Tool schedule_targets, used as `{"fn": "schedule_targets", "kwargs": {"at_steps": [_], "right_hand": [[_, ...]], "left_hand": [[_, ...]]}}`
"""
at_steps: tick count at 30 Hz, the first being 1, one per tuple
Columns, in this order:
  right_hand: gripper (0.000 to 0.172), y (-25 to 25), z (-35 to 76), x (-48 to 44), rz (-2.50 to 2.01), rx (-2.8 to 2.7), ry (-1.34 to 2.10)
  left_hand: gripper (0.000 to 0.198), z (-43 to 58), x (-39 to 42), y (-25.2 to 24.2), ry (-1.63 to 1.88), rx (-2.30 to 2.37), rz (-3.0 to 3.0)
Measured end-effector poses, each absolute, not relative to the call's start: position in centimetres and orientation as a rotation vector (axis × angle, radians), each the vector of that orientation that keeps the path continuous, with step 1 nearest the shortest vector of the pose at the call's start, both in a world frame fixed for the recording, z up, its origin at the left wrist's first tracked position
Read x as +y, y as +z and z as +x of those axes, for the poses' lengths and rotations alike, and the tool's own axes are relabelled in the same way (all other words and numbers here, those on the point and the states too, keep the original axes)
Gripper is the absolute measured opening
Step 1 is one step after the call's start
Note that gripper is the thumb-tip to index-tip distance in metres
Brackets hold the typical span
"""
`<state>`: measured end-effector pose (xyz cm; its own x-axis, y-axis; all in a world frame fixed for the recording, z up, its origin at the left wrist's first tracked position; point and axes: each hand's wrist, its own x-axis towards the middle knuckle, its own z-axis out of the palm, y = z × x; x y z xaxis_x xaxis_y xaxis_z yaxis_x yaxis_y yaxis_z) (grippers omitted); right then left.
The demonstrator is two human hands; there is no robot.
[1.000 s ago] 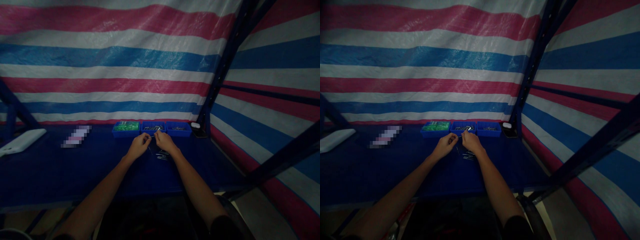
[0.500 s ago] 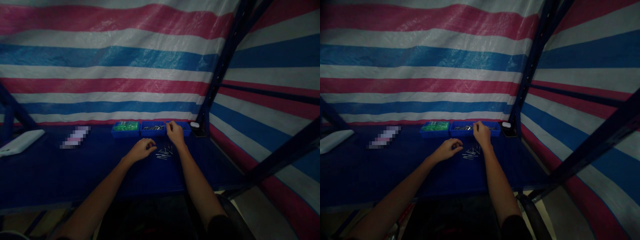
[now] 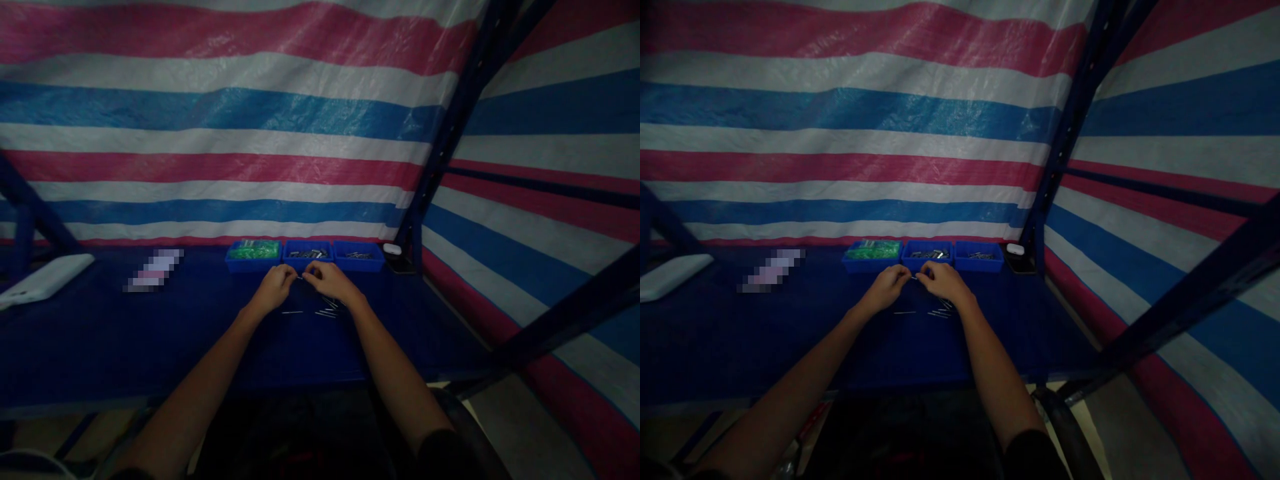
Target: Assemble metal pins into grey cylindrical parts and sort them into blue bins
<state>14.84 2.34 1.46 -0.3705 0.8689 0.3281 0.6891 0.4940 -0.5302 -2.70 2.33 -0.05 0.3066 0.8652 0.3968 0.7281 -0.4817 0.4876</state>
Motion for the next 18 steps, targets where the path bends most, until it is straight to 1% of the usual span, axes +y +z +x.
{"fn": "schedule_targets", "kwargs": {"at_steps": [3, 6, 10, 18], "right_hand": [[0.016, 1.11, 14.36, 2.31, -1.200, -2.207, 0.416], [0.014, 1.03, 14.47, 2.63, -1.180, -2.159, 0.371], [0.013, 1.00, 14.63, 2.94, -1.182, -2.146, 0.375], [0.013, 1.20, 14.23, 2.47, -1.195, -2.190, 0.387]], "left_hand": [[0.020, -2.99, 2.41, 0.25, 1.060, 1.487, 2.218], [0.020, -2.82, 2.07, 0.51, 1.102, 1.422, 2.151], [0.020, -2.50, 1.71, 0.70, 1.050, 1.335, 2.246], [0.021, -2.68, 1.68, 0.57, 0.962, 1.346, 2.369]]}}
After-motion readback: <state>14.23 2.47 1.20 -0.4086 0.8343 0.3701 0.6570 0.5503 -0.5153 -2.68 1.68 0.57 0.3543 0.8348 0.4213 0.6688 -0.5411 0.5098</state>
